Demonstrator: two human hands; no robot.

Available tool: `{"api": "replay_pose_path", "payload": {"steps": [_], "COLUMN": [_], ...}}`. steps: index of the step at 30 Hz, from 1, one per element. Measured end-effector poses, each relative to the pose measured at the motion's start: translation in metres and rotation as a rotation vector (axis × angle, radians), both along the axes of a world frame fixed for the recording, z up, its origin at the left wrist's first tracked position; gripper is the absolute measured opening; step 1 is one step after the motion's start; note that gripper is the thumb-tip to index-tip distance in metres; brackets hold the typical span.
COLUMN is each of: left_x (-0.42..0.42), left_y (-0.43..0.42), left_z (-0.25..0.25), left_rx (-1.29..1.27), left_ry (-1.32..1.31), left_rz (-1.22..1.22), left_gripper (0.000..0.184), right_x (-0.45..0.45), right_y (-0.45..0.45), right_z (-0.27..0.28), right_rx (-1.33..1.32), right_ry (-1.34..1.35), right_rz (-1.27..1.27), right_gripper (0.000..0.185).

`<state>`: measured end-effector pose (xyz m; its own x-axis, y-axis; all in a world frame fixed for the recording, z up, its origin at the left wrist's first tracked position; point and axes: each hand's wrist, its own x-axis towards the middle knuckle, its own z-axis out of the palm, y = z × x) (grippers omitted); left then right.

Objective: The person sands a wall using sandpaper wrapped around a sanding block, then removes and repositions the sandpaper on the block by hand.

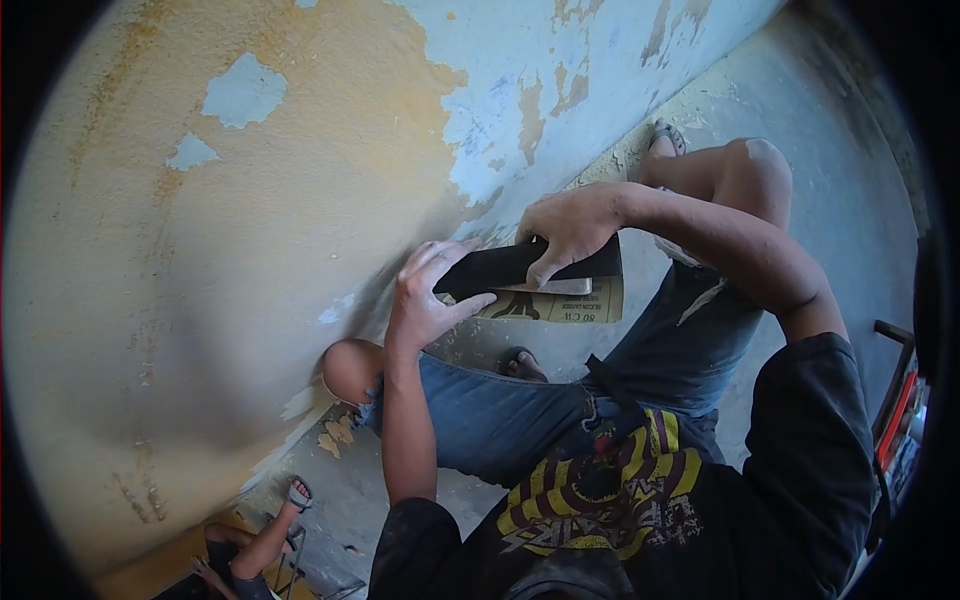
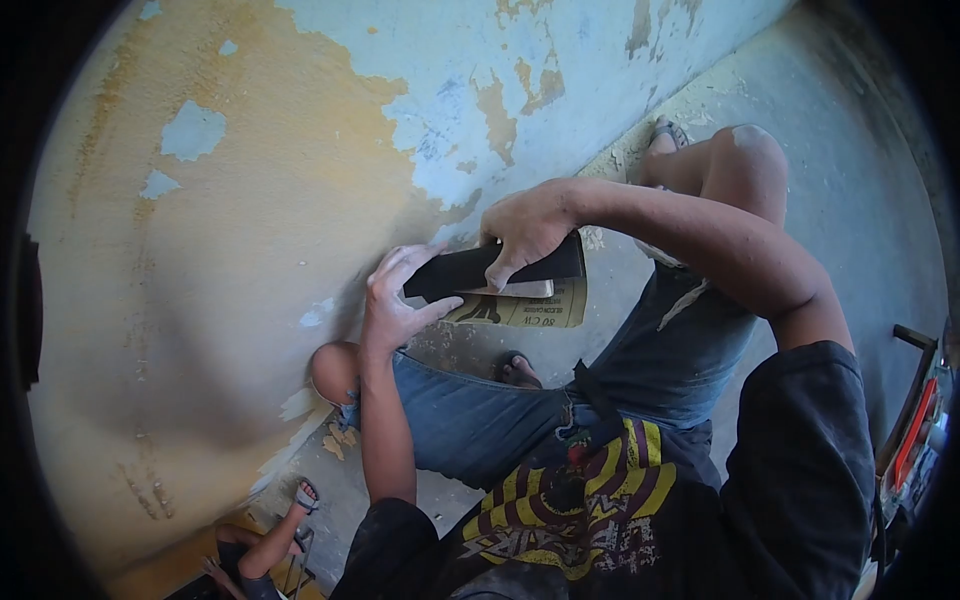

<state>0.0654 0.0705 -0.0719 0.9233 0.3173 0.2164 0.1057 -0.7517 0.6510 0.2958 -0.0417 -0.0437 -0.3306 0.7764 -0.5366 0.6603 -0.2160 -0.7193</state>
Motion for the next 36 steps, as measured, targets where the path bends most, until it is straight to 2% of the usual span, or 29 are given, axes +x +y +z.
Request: {"api": "replay_pose_path", "payload": {"steps": [3,9,11,14,20,24,26,27,31,32,36], "left_x": [0.002,0.001,0.004,0.007,0.009,0.006,0.002,-0.002,0.006,0.008,0.011], "left_y": [-0.003,-0.005,-0.008,-0.009,-0.010,-0.004,-0.007,-0.012,-0.029,-0.030,-0.032], "left_z": [0.000,-0.006,-0.005,-0.008,-0.011,-0.007,0.004,0.004,-0.007,-0.012,-0.016], "left_rx": [-0.049,0.118,0.214,0.298,0.289,0.162,0.411,0.392,0.476,0.466,0.340], "left_ry": [0.008,-0.060,-0.080,-0.081,-0.150,-0.229,-0.382,-0.392,-0.279,-0.278,-0.301], "left_rz": [0.007,-0.018,0.045,0.087,0.157,0.137,0.065,0.056,-0.027,-0.035,-0.031], "left_gripper": [0.055,0.053,0.051,0.051,0.048,0.047,0.044,0.042,0.037,0.028,0.022], "right_x": [-0.001,-0.003,-0.001,0.003,0.005,0.012,0.019,0.021,0.022,0.020,0.011], "right_y": [0.000,-0.002,-0.003,-0.001,-0.003,-0.003,-0.002,-0.002,-0.002,-0.002,-0.003], "right_z": [0.003,0.007,0.003,0.002,0.018,0.017,0.020,0.018,0.006,0.004,0.004], "right_rx": [-0.049,-0.018,0.157,0.260,0.369,0.375,0.166,0.165,0.136,0.145,0.194], "right_ry": [0.056,0.032,-0.075,-0.152,-0.134,-0.107,0.038,0.034,0.077,0.118,0.045], "right_rz": [0.006,0.020,-0.035,-0.036,-0.049,-0.035,-0.065,-0.066,-0.062,-0.059,0.002], "right_gripper": [0.060,0.062,0.063,0.061,0.055,0.055,0.054,0.054,0.052,0.053,0.052]}}
